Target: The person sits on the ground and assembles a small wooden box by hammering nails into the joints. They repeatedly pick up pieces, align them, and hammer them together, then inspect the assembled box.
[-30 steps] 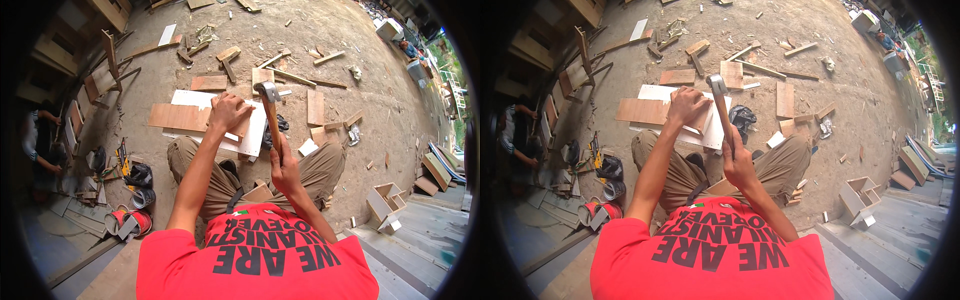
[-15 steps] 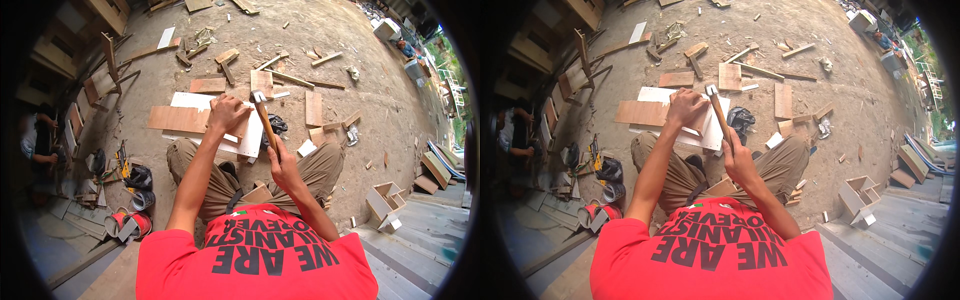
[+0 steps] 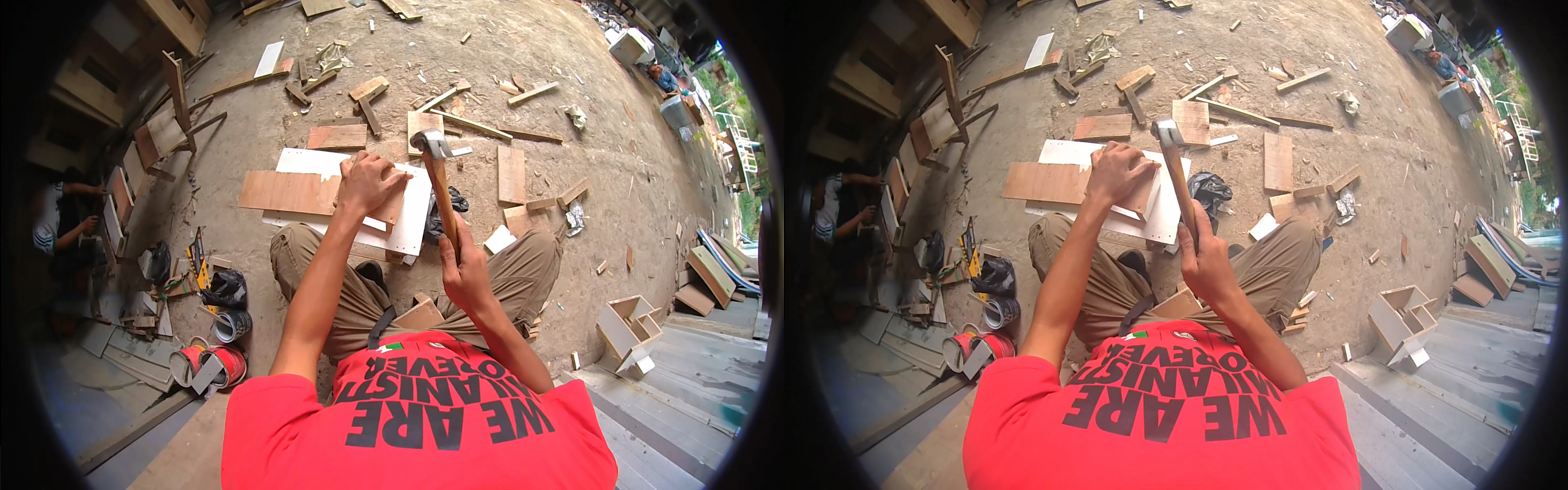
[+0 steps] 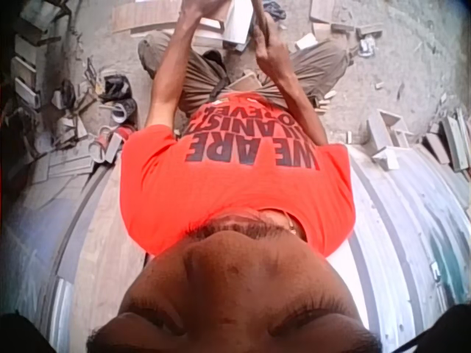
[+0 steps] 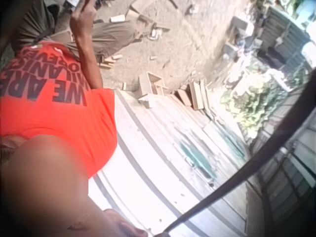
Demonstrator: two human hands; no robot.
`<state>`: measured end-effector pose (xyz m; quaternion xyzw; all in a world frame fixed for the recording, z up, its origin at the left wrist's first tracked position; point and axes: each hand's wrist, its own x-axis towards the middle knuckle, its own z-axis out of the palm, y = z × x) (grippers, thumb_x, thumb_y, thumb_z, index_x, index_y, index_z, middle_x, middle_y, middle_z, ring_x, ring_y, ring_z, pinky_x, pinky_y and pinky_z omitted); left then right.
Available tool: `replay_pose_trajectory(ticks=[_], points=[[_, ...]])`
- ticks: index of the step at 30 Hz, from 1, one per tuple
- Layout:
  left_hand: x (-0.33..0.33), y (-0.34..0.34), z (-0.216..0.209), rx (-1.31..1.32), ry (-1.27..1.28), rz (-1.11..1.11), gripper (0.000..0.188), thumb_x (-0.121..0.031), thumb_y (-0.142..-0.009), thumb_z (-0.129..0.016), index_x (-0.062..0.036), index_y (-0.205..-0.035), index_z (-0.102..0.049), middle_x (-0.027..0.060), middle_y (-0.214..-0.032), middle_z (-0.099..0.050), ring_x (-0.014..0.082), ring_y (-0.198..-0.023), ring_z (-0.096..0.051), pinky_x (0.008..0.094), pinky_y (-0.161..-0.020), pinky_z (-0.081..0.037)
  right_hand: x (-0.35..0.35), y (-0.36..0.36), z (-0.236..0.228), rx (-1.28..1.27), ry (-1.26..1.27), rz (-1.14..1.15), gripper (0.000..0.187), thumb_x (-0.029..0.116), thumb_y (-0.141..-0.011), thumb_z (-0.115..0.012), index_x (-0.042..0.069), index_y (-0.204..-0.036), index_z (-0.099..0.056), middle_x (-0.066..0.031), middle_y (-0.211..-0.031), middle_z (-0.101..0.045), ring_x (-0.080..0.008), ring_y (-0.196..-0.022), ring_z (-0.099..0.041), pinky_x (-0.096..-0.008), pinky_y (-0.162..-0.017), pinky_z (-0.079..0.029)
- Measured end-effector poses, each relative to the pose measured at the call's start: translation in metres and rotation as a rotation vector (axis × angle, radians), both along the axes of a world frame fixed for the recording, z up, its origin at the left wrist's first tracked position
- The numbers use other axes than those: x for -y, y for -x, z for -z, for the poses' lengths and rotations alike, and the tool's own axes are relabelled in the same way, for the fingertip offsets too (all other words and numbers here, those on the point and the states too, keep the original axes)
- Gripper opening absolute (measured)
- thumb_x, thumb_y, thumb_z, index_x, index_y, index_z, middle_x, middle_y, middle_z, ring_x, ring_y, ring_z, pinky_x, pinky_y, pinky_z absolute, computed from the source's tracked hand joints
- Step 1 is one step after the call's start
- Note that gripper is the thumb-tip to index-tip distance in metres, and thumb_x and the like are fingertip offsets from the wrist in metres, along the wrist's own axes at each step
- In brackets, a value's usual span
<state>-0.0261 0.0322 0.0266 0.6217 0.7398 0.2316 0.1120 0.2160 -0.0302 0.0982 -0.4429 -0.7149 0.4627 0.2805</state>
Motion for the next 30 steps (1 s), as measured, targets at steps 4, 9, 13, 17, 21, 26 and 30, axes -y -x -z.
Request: replay_pose_trajectory(ticks=[4, 9, 13, 17, 21, 26, 30], points=[[0.000, -0.002, -0.003, 0.020, -0.002, 0.000, 0.041, -0.050, -0.084, -0.067, -0.0120, -0.097, -0.076, 0.0042, -0.104, -0.070, 0.0229, -0.112, -0.055, 0.0501, -0.101, -0.031, 0.000, 0.000, 0.022, 0.074, -0.114, -0.061, 0.045, 0.017, -0.102, -0.048, 0.003, -0.144, -0.037, -0.0241, -0.073, -0.061, -0.0352, -0.062, -0.064, -0.0419, -0.058, -0.047], [0.000, 0.000, -0.003, 0.015, -0.002, 0.004, 0.039, -0.048, -0.084, -0.067, -0.0117, -0.098, -0.076, 0.0044, -0.105, -0.070, 0.0232, -0.112, -0.055, 0.0490, -0.101, -0.031, 0.008, 0.001, 0.007, -0.054, -0.038, 0.012, 0.047, 0.021, -0.102, -0.050, 0.001, -0.143, -0.039, -0.0181, -0.070, -0.055, -0.0217, -0.059, -0.055, -0.0379, -0.057, -0.044], [0.000, -0.002, -0.003, 0.012, 0.003, 0.008, 0.042, -0.050, -0.084, -0.067, -0.0113, -0.098, -0.076, 0.0046, -0.105, -0.070, 0.0232, -0.112, -0.055, 0.0478, -0.101, -0.031, 0.004, 0.000, 0.027, 0.007, -0.084, -0.012, 0.049, 0.021, -0.103, -0.049, 0.001, -0.145, -0.036, -0.0166, -0.070, -0.054, -0.0208, -0.059, -0.054, -0.0371, -0.056, -0.044], [-0.001, 0.002, 0.000, 0.006, -0.008, 0.002, 0.044, -0.052, -0.083, -0.067, -0.0111, -0.097, -0.076, 0.0047, -0.105, -0.070, 0.0234, -0.112, -0.055, 0.0468, -0.100, -0.031, -0.002, -0.005, 0.021, 0.058, 0.042, -0.013, 0.049, 0.022, -0.103, -0.049, 0.002, -0.145, -0.036, -0.0173, -0.072, -0.055, -0.0211, -0.060, -0.054, -0.0378, -0.057, -0.044], [0.000, -0.002, -0.005, 0.006, 0.020, -0.001, 0.043, -0.050, -0.083, -0.068, -0.0110, -0.098, -0.076, 0.0050, -0.105, -0.070, 0.0234, -0.111, -0.056, 0.0460, -0.100, -0.032, 0.003, -0.004, 0.004, -0.007, 0.006, 0.015, 0.045, 0.022, -0.103, -0.048, 0.002, -0.143, -0.040, -0.0190, -0.077, -0.058, -0.0223, -0.062, -0.056, -0.0380, -0.060, -0.045], [0.001, 0.001, 0.000, 0.007, -0.005, 0.000, 0.036, -0.043, -0.084, -0.068, -0.0108, -0.099, -0.075, 0.0047, -0.106, -0.070, 0.0233, -0.111, -0.056, 0.0462, -0.101, -0.032, 0.002, -0.005, 0.019, 0.053, 0.043, -0.064, 0.045, 0.020, -0.102, -0.049, 0.002, -0.142, -0.039, -0.0245, -0.077, -0.060, -0.0359, -0.069, -0.062, -0.0423, -0.062, -0.046], [0.001, -0.001, -0.001, 0.016, -0.021, 0.003, 0.035, -0.041, -0.084, -0.067, -0.0112, -0.099, -0.075, 0.0051, -0.105, -0.070, 0.0235, -0.111, -0.056, 0.0458, -0.102, -0.031, 0.010, -0.003, 0.016, -0.018, 0.012, -0.024, 0.044, 0.018, -0.101, -0.049, 0.002, -0.141, -0.039, -0.0287, -0.079, -0.063, -0.0426, -0.072, -0.067, -0.0454, -0.063, -0.047]])
